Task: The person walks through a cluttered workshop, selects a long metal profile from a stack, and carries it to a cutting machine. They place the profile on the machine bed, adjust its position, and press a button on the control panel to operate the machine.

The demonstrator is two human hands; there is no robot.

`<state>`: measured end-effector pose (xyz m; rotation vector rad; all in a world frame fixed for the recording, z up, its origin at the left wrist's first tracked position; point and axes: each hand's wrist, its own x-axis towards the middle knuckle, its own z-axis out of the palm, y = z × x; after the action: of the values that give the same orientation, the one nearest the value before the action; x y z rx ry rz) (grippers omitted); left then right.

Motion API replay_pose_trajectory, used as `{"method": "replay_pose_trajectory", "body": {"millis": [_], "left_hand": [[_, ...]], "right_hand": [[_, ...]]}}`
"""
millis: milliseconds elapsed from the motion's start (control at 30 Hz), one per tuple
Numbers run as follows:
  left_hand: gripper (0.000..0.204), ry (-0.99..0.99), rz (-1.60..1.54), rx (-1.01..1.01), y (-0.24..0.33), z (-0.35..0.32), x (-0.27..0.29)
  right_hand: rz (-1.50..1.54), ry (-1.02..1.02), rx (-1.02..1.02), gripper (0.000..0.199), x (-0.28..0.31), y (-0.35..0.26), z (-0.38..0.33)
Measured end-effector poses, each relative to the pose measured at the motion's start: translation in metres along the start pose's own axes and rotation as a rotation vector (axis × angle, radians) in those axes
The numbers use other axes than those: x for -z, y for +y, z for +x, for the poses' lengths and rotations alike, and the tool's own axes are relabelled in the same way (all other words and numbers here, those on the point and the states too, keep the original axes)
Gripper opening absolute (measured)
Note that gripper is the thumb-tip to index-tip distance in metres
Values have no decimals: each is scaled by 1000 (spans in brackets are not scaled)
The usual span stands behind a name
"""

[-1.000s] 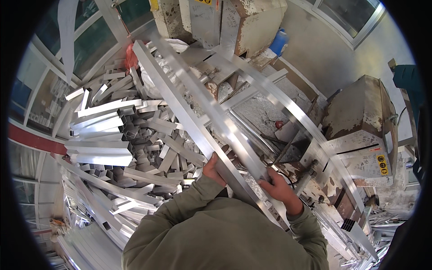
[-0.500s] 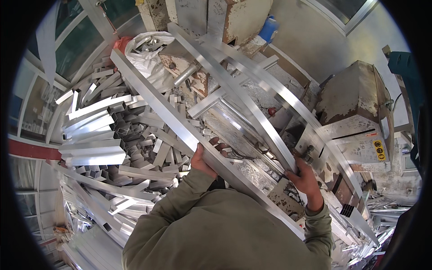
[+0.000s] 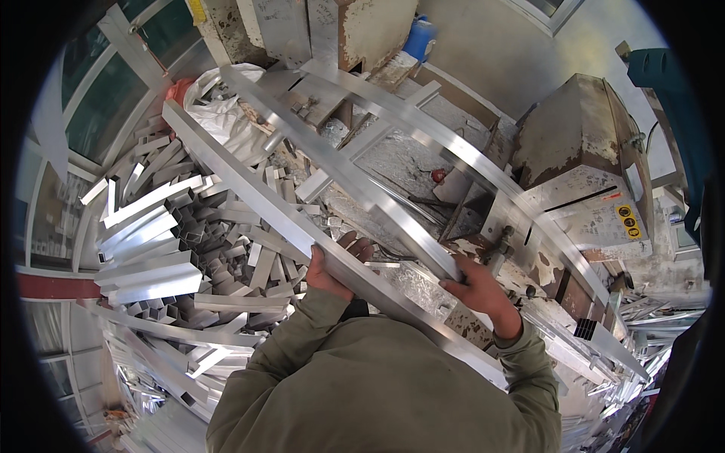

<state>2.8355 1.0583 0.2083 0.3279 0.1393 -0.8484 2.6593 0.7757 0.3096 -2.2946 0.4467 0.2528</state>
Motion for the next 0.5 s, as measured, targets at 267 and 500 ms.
{"method": "replay_pose_trajectory", "body": {"millis": [267,500], "left_hand": [[85,13,-48,-59,-16,5,-1],[88,-91,-142,-130,-2,21,10]], "right_hand": [[117,-85,198,53,-40,-20,21],[143,-164,90,56,-48,-44,27]]}}
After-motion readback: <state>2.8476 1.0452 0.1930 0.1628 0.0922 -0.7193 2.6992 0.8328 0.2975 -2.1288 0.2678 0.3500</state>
